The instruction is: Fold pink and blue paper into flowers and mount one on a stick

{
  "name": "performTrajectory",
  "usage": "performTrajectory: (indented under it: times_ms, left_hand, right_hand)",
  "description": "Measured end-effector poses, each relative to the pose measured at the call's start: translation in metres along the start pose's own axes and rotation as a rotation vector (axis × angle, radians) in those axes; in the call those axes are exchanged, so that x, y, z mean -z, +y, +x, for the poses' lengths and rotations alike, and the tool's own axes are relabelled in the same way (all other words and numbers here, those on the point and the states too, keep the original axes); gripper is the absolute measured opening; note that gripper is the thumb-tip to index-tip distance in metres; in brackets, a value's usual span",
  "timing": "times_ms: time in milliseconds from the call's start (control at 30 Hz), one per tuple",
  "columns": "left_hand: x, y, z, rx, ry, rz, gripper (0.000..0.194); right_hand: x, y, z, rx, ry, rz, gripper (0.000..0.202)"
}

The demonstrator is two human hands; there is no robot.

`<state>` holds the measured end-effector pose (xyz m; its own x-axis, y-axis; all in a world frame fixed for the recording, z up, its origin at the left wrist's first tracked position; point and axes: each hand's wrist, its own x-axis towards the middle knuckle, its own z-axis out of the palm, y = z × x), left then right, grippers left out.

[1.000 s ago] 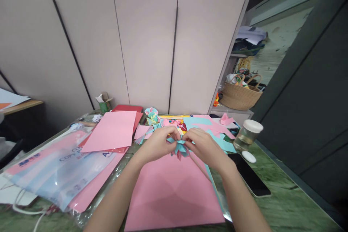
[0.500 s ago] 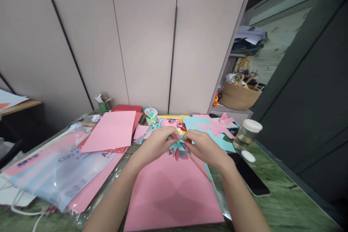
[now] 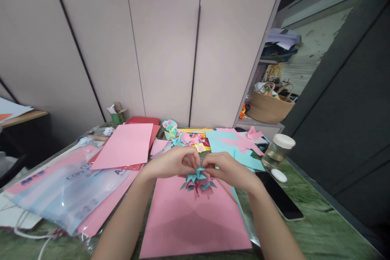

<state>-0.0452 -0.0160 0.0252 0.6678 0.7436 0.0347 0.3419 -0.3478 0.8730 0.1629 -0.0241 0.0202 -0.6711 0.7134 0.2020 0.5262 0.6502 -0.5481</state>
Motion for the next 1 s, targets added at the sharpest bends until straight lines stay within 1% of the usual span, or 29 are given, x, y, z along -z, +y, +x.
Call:
performTrajectory:
  times_ms: [100, 167, 233, 300, 433, 567, 700, 900, 1000]
  left_hand:
    - [0.002, -0.001, 0.000, 0.016, -0.093, -0.104, 0.012]
    - [0.002, -0.001, 0.000, 0.011, -0.122, -0.162, 0.015]
    - [0.002, -0.002, 0.001, -0.009, -0.106, -0.212, 0.017]
    - [0.002, -0.003, 0.003, -0.034, -0.073, -0.245, 0.017]
    - [0.000, -0.007, 0.009, -0.058, -0.018, -0.289, 0.017]
    - [-0.001, -0.013, 0.015, -0.031, 0.015, -0.337, 0.017]
    - [0.001, -0.017, 0.018, -0.001, 0.026, -0.331, 0.015]
    - [0.001, -0.012, 0.014, 0.030, 0.019, -0.267, 0.017]
    - [-0.002, -0.007, 0.012, 0.051, 0.038, -0.203, 0.014]
  right_hand:
    - [0.001, 0.003, -0.002, -0.003, -0.044, 0.182, 0.009]
    - [0.000, 0.007, -0.003, -0.020, -0.057, 0.315, 0.009]
    - [-0.001, 0.010, -0.002, -0.034, -0.057, 0.424, 0.010]
    - [-0.002, 0.013, 0.000, -0.035, -0.037, 0.482, 0.009]
    - [-0.003, 0.016, 0.005, -0.007, -0.008, 0.540, 0.013]
    - [-0.005, 0.019, 0.009, 0.024, -0.009, 0.589, 0.018]
    - [-0.007, 0.023, 0.010, 0.032, -0.030, 0.599, 0.018]
    - [-0.007, 0.026, 0.009, 0.028, -0.047, 0.539, 0.016]
    - [-0.006, 0.027, 0.009, 0.018, -0.046, 0.501, 0.016]
